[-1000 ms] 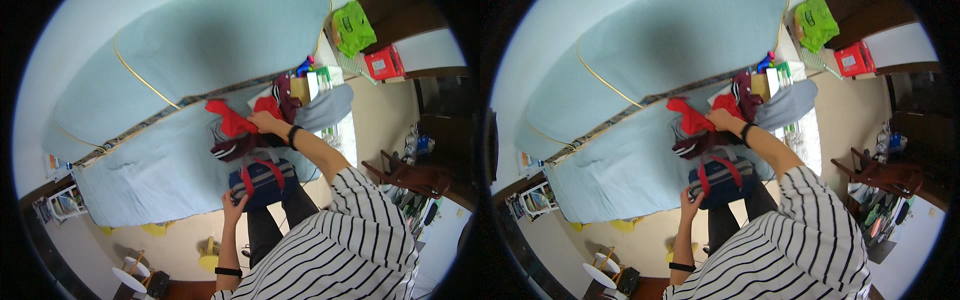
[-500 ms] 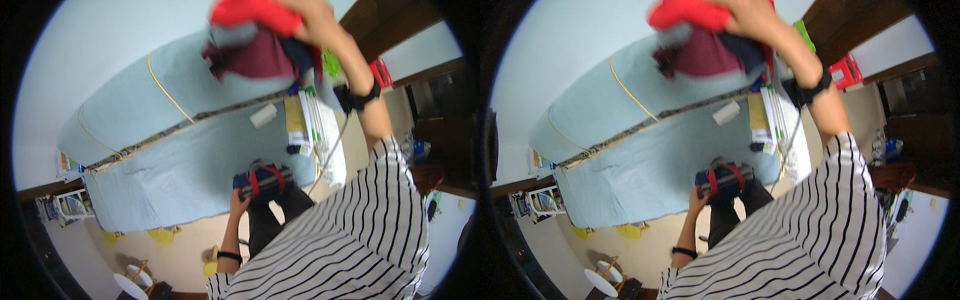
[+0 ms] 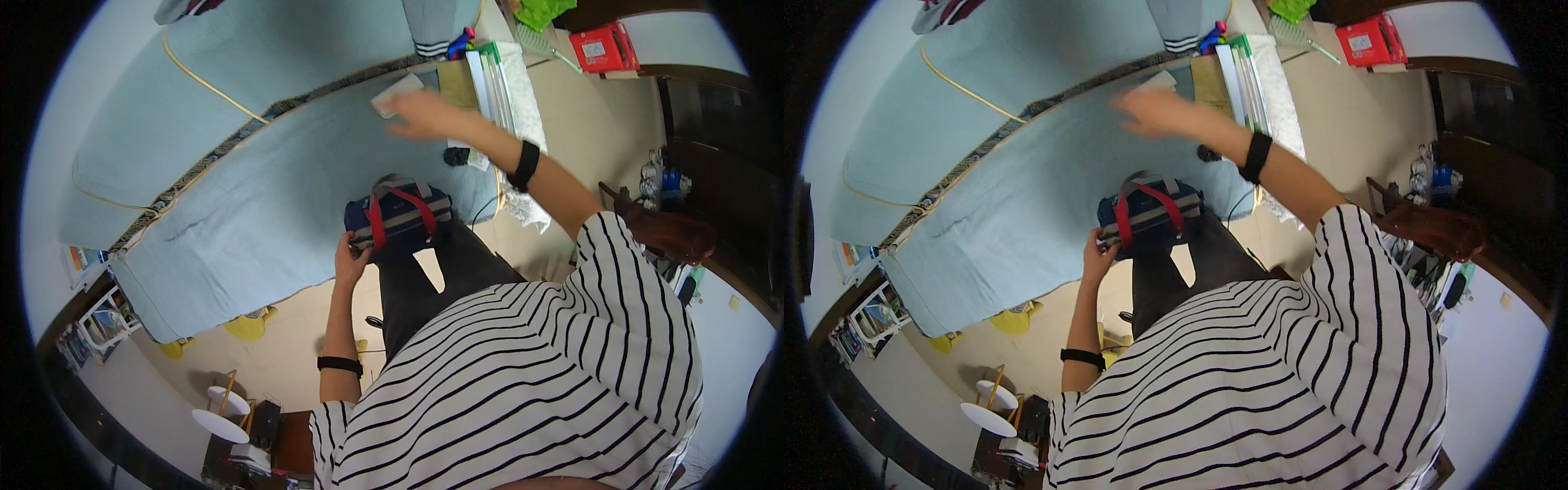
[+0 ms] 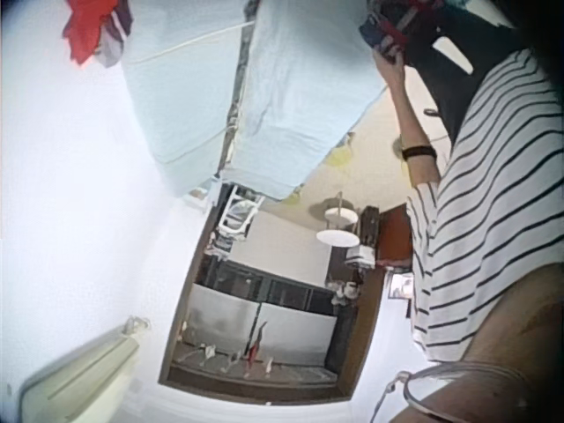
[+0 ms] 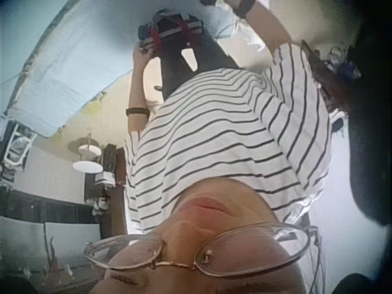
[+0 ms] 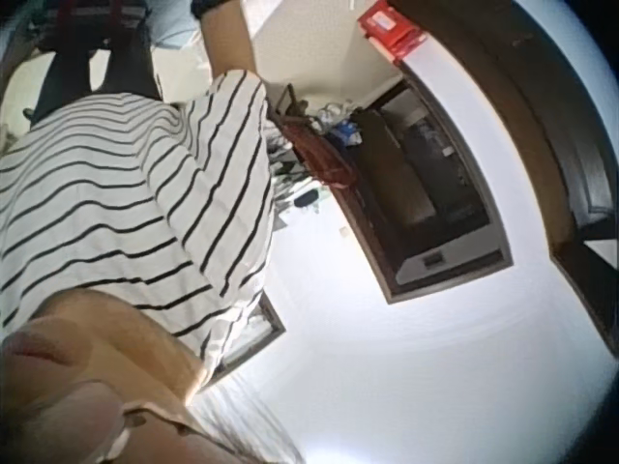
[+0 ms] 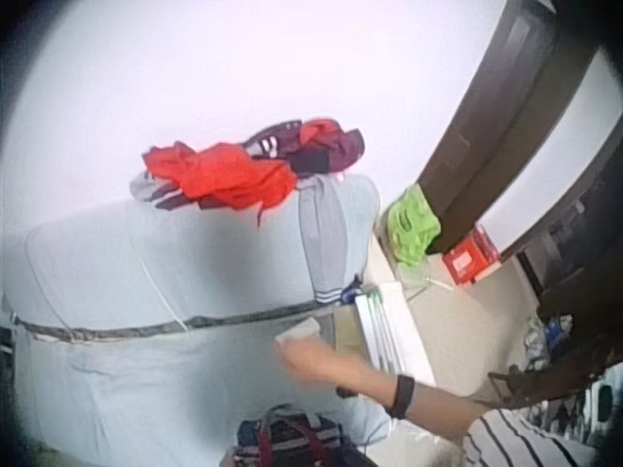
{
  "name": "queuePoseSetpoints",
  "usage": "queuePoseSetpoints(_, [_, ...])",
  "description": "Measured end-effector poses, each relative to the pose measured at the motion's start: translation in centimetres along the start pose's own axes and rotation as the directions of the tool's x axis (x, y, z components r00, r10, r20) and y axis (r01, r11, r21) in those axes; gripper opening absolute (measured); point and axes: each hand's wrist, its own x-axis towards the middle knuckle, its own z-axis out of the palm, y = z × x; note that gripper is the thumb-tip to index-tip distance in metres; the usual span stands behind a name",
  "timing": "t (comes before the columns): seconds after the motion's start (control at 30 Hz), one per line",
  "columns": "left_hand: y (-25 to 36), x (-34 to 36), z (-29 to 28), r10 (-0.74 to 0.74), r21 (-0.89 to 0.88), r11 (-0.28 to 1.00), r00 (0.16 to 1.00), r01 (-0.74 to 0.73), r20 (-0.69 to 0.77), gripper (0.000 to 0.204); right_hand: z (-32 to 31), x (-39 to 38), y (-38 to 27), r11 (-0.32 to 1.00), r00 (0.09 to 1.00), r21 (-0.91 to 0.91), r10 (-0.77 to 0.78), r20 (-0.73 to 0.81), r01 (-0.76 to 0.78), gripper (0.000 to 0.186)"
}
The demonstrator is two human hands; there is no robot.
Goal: The person wipes a white round table with a cloth, then moves to the kitchen to wash a plastic container and several dishes in the sink. They also open the refrigerator and briefly handle a bag on the sofa before returning to wash more items.
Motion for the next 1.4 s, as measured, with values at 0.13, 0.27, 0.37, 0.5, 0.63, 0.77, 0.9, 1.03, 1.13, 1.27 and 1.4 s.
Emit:
queuePoseSetpoints(0.13, [1.5, 0.4, -0.8, 0.018, 0.047, 0.999, 0.999, -0.020, 0.046, 0.058, 12.2, -9.6, 1.9, 0.993, 0.782, -0.032, 0.111, 0.614, -0.116, 0.056])
queuePoseSetpoints(0.27, [3.8, 1.1, -0.7, -0.124, 0.134, 0.983, 0.992, 0.121, 0.013, 0.066, 19.7, -16.0, 2.2, 0.769, 0.867, 0.410, 0.381, 0.321, -0.490, 0.046])
queuePoseSetpoints(0.37, [5.3, 1.7, 0.4, -0.054, 0.410, 0.905, 0.985, 0.117, -0.162, 0.060, 23.4, -17.9, 2.9, -0.080, 0.684, 0.896, 0.617, 0.389, -0.437, 0.044])
queuePoseSetpoints(0.5, [7.0, 2.7, 2.0, 0.300, 0.507, 0.843, 0.939, -0.180, -0.165, 0.036, 26.0, -19.0, 3.8, 0.435, 0.812, 0.731, 0.512, 0.280, -0.526, 0.046])
queuePoseSetpoints(0.63, [8.2, 2.1, 2.5, 0.453, 0.465, 0.804, 0.889, -0.371, -0.074, 0.022, 26.5, -18.9, 3.1, 0.573, 0.822, 0.636, 0.540, 0.181, -0.517, 0.045])
queuePoseSetpoints(0.77, [7.6, -2.0, 1.6, 0.389, 0.405, 0.785, 0.882, -0.469, 0.266, 0.026, 26.5, -18.0, 2.4, 0.666, 0.770, 0.498, 0.639, 0.004, -0.556, 0.041])
queuePoseSetpoints(0.9, [5.6, -3.8, -1.5, 0.079, 0.560, 0.766, 0.911, -0.315, 0.405, 0.029, 27.1, -17.1, 3.0, 0.550, 0.712, 0.482, 0.650, 0.265, -0.681, 0.040])
queuePoseSetpoints(1.03, [5.9, -2.0, -1.8, -0.061, 0.500, 0.855, 0.932, -0.136, 0.357, 0.030, 28.2, -17.0, 4.6, 0.670, 0.744, 0.345, 0.502, 0.441, -0.657, 0.022])
queuePoseSetpoints(1.13, [8.2, -1.1, 0.0, 0.079, 0.225, 0.957, 0.908, -0.185, 0.411, 0.035, 28.8, -17.7, 5.6, 0.712, 0.728, 0.291, 0.437, 0.528, -0.639, 0.020])
queuePoseSetpoints(1.27, [10.4, -1.7, 0.2, 0.350, 0.228, 0.778, 0.705, -0.585, 0.617, 0.033, 28.6, -19.3, 6.9, 0.631, 0.731, 0.404, 0.425, 0.534, -0.662, 0.026])
queuePoseSetpoints(1.4, [9.5, -2.5, -2.0, -0.093, 0.444, 0.712, 0.554, -0.543, 0.827, 0.022, 27.5, -20.7, 8.0, 0.525, 0.797, 0.599, 0.413, 0.442, -0.604, 0.025])
